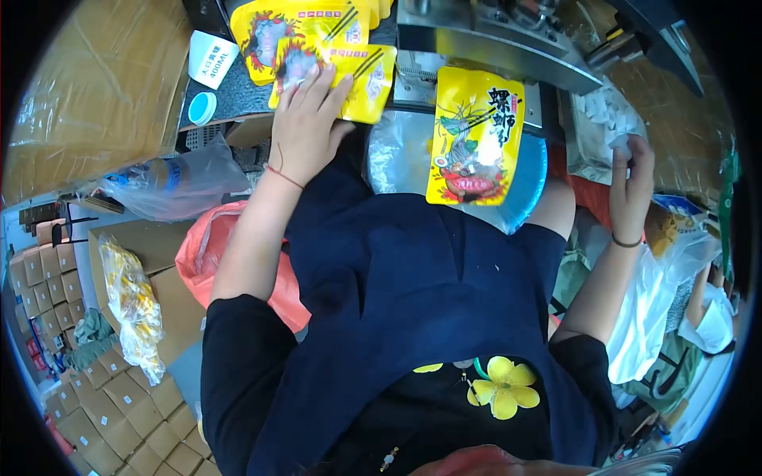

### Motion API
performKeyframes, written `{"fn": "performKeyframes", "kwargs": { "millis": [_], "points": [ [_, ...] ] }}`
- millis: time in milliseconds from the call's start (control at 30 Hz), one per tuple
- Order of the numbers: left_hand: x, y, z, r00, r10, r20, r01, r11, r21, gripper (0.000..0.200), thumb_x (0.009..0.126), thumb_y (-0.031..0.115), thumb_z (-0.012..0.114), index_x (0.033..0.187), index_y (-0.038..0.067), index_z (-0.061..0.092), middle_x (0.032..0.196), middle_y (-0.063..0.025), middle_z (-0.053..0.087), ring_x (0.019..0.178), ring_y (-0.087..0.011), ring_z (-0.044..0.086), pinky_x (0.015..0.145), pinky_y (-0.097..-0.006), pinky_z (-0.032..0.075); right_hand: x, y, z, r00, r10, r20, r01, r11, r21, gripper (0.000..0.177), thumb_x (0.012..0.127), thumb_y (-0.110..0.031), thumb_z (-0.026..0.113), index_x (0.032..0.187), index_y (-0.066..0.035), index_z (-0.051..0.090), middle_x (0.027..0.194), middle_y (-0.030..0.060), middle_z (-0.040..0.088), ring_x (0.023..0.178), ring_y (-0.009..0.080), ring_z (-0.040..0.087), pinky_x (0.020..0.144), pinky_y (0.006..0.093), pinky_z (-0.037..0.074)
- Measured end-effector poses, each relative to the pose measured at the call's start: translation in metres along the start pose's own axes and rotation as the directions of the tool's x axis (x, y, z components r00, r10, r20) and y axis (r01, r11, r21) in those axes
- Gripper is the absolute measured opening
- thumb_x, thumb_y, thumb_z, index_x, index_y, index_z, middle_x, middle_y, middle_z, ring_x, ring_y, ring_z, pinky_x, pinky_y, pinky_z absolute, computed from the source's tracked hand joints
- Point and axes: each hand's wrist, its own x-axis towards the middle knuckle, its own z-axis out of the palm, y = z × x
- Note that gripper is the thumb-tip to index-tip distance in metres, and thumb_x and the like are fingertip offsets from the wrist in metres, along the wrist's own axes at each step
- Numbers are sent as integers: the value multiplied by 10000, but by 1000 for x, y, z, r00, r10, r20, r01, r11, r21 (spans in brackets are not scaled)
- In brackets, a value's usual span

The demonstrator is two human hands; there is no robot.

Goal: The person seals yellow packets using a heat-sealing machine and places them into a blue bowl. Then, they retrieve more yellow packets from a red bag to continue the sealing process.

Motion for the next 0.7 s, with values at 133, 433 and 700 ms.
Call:
{"fn": "performKeyframes", "kwargs": {
  "millis": [133,433,700],
  "points": [
    [-7,29,-5,939,-314,-139,216,855,-471,266,952,108,613,1203,40,672,1092,-143,712,1030,-331,667,868,-394,507,2,-44,5,989,-79,127,57,984,166,180,1024,-128,561,1129,-2,634,1044,138,674,955,270,649,838,356,501],
    [18,133,-17,868,-138,477,493,125,-861,257,930,208,749,1044,-22,733,808,-75,738,722,-71,685,648,-237,527,31,-130,36,964,-79,255,-112,747,655,190,897,-109,753,1034,-3,678,818,16,660,708,95,602,659,257,503],
    [11,175,-5,769,248,590,630,-452,-632,322,1006,190,645,1226,-45,649,1168,-85,718,1049,-125,660,956,-301,517,43,-100,17,790,-365,492,93,866,492,240,1024,-208,540,1108,-22,667,986,156,683,918,356,658,834,401,523]
  ]
}}
